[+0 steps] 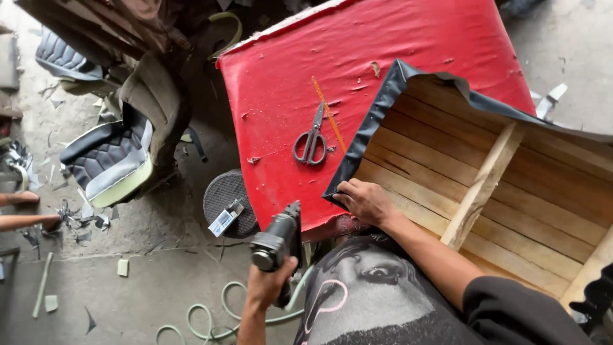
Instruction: Stapling leather fabric over foam onto a wooden frame to create a furniture component.
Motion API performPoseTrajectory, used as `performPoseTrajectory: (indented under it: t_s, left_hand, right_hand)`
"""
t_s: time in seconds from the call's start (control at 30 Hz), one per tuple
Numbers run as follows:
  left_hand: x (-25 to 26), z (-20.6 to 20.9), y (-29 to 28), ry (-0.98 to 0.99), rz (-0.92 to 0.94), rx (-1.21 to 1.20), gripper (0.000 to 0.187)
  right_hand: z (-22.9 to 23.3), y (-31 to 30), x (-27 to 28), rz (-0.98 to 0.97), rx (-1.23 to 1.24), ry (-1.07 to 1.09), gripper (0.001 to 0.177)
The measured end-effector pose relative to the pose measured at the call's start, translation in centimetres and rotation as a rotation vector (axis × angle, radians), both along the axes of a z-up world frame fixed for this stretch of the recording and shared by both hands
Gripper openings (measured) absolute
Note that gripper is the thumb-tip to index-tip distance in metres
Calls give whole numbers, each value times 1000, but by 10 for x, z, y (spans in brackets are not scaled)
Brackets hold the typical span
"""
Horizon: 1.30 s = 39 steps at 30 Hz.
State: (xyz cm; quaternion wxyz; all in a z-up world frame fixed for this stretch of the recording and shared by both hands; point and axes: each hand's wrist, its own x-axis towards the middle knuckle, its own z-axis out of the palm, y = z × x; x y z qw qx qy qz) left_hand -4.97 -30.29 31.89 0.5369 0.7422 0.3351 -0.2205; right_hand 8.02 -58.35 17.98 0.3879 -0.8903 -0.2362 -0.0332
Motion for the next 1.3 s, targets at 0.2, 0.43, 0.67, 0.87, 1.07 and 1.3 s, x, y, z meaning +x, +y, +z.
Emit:
performPoseTrajectory:
  t_s: [0.2,0.43,0.67,0.87,1.07,1.3]
  left_hand:
    - [32,5,-40,-31,-406,167,12]
    - [58,-18,-40,-59,-477,237,16]
    - [109,17,-61,127,-588,260,20]
    - [125,15,-57,210,-683,279,29]
    - [107,-7,-49,223,-573,216,25]
    - [90,-34,-56,212,-523,170,13]
  right_hand:
    - [-16,11,-3,-51,59,8,30]
    - [-15,17,4,-253,43,361,33]
    - [-5,11,7,-258,87,537,31]
    - [-15,13,3,-255,128,670,29]
    - [-17,16,3,-320,228,702,30]
    - [-34,18,2,-393,347,767,32]
